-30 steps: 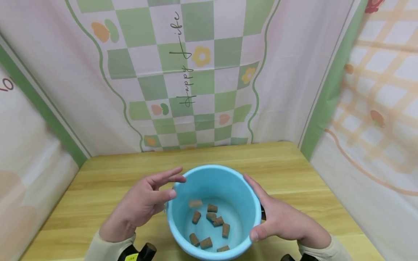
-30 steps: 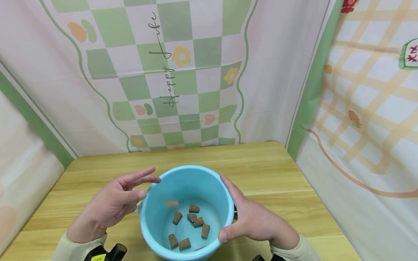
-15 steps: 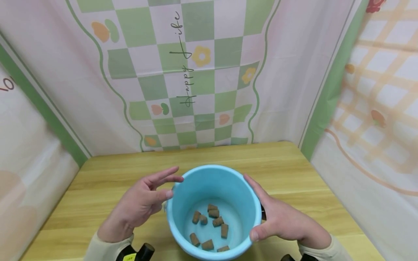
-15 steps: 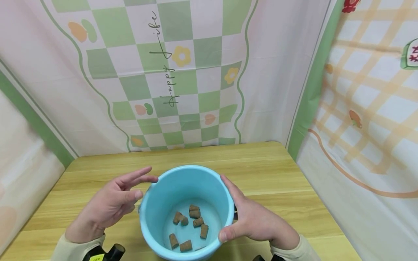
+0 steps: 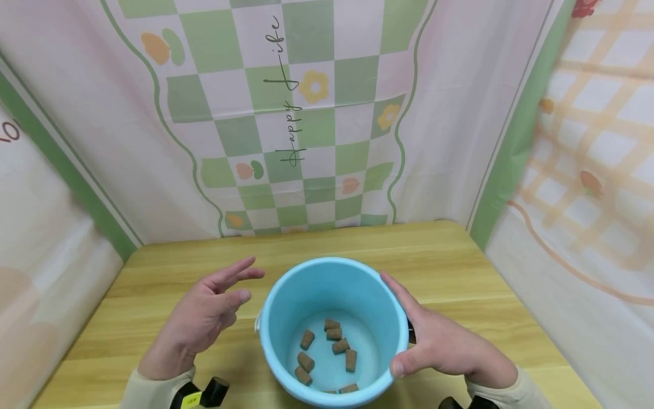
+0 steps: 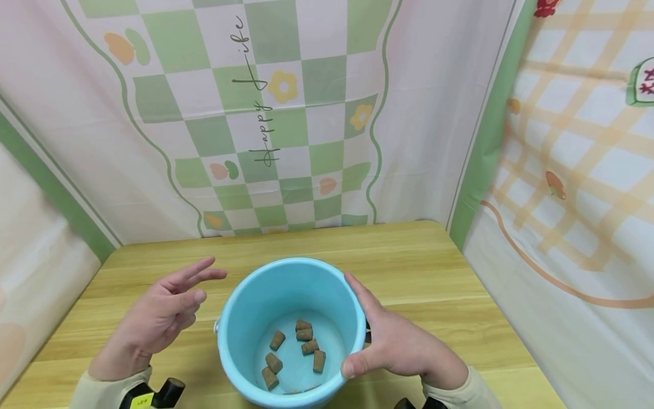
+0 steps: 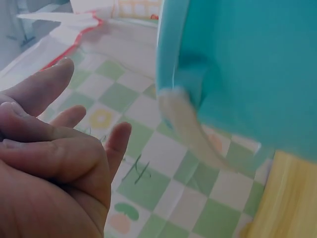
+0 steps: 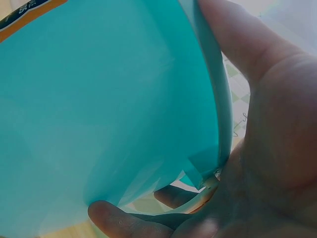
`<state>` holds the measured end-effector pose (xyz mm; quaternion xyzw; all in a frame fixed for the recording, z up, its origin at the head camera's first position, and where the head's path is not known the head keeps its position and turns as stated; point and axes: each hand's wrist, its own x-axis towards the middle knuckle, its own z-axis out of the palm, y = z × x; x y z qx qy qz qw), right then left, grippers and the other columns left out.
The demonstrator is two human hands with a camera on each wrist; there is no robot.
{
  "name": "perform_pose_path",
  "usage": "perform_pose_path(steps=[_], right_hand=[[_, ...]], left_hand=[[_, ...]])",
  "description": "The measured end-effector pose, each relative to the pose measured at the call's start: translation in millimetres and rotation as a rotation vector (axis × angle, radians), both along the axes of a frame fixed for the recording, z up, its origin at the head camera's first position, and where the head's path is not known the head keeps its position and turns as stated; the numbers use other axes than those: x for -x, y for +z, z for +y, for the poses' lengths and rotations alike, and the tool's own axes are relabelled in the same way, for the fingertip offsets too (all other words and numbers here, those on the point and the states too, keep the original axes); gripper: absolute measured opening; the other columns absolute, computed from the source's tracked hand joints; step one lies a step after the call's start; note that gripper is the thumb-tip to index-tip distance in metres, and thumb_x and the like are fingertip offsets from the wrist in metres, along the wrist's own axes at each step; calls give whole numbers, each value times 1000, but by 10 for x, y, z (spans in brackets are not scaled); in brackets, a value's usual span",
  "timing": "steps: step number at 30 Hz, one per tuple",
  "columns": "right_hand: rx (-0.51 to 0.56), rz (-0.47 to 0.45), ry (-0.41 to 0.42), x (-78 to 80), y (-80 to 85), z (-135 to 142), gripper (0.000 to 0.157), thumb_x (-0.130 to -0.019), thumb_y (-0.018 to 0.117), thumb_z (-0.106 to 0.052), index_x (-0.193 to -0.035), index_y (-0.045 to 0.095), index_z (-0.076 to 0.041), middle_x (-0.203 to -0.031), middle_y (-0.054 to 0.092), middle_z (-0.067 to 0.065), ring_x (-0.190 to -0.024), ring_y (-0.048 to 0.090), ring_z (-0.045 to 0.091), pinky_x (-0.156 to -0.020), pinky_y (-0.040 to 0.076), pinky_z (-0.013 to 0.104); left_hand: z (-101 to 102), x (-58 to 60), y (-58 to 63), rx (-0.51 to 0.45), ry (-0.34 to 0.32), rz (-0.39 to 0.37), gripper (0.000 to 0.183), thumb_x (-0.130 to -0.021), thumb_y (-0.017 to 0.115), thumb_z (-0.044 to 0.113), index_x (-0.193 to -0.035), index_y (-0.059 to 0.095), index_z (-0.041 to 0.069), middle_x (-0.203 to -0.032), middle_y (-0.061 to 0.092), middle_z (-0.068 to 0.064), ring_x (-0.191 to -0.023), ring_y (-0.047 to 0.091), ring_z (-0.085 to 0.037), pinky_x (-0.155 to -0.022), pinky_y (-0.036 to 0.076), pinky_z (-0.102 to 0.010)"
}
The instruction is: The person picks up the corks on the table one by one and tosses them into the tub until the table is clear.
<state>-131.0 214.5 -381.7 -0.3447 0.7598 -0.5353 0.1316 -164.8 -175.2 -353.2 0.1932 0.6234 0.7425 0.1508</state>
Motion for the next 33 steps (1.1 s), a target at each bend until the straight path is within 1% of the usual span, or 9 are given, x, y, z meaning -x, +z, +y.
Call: perform_pose_path(steps=[4, 6, 13, 15, 18, 21, 24, 29, 33], right_hand=[[-23, 48, -10, 5, 1, 2, 122, -69, 84, -25, -150, -8, -23, -140, 35, 16, -110, 51, 34, -88, 44, 33], [-18, 50, -4, 9, 0, 1, 122, -69, 84, -24, -150, -8, -22, -140, 35, 16, -111, 50, 35, -88, 44, 34], [1, 12, 3, 18, 4, -5, 122, -69, 84, -23, -150, -8, -24, -141, 33, 16, -112, 49, 36, -89, 45, 35], [-9, 24, -3, 15, 5, -4, 122, -69, 84, -23, -150, -7, -24, -141, 33, 15, -112, 49, 35, -89, 44, 34], [-22, 49, -8, 10, 5, -2, 122, -69, 83, -23, -150, -7, -23, -141, 34, 14, -112, 49, 35, -89, 44, 34], [-27, 56, -11, 8, 6, -3, 122, -69, 83, -22, -150, -7, -23, -141, 35, 14, -112, 50, 34, -88, 44, 34], [-30, 62, -14, 7, 7, -4, 121, -68, 83, -22, -150, -7, -22, -141, 35, 14, -112, 50, 34, -88, 44, 34], [-28, 60, -12, 1, 6, -3, 122, -68, 83, -21, -150, -7, -22, -140, 36, 14, -111, 50, 34, -87, 45, 34], [-18, 42, -10, -1, 5, -6, 121, -68, 83, -21, -150, -6, -23, -139, 37, 14, -110, 51, 34, -86, 46, 35]], left_hand=[[-118, 23, -64, 0, 53, -15, 52, -94, 54, 3, -143, 40, 15, -133, 39, -18, -45, 32, -2, -44, 29, -13], [-185, 21, -104, -20, 64, -14, 51, -95, 52, 3, -143, 40, 16, -131, 41, -17, -45, 32, -2, -44, 29, -13], [-456, 17, -259, -146, 58, 22, 48, -98, 42, -2, -143, 40, 14, -128, 48, -9, -45, 33, -1, -41, 26, -14], [-547, 28, -302, -165, 84, 4, 48, -98, 42, -2, -142, 41, 15, -128, 50, -8, -44, 35, 0, -41, 27, -14], [-695, 57, -365, -186, 152, -47, 46, -98, 44, -1, -140, 46, 19, -125, 53, -6, -44, 37, 1, -39, 29, -13], [-851, 91, -437, -216, 212, -96, 44, -98, 45, 0, -136, 51, 22, -122, 56, -5, -44, 37, 1, -38, 27, -14], [-993, 123, -521, -237, 251, -129, 43, -98, 45, 0, -132, 54, 25, -118, 59, -3, -44, 36, 0, -38, 25, -16], [-1159, 182, -687, -174, 308, -153, 43, -96, 50, 3, -132, 54, 28, -117, 60, 1, -44, 36, 0, -38, 29, -16], [-1249, 239, -838, -62, 341, -168, 50, -95, 55, 7, -140, 44, 27, -120, 57, 7, -45, 37, 1, -39, 32, -14]])
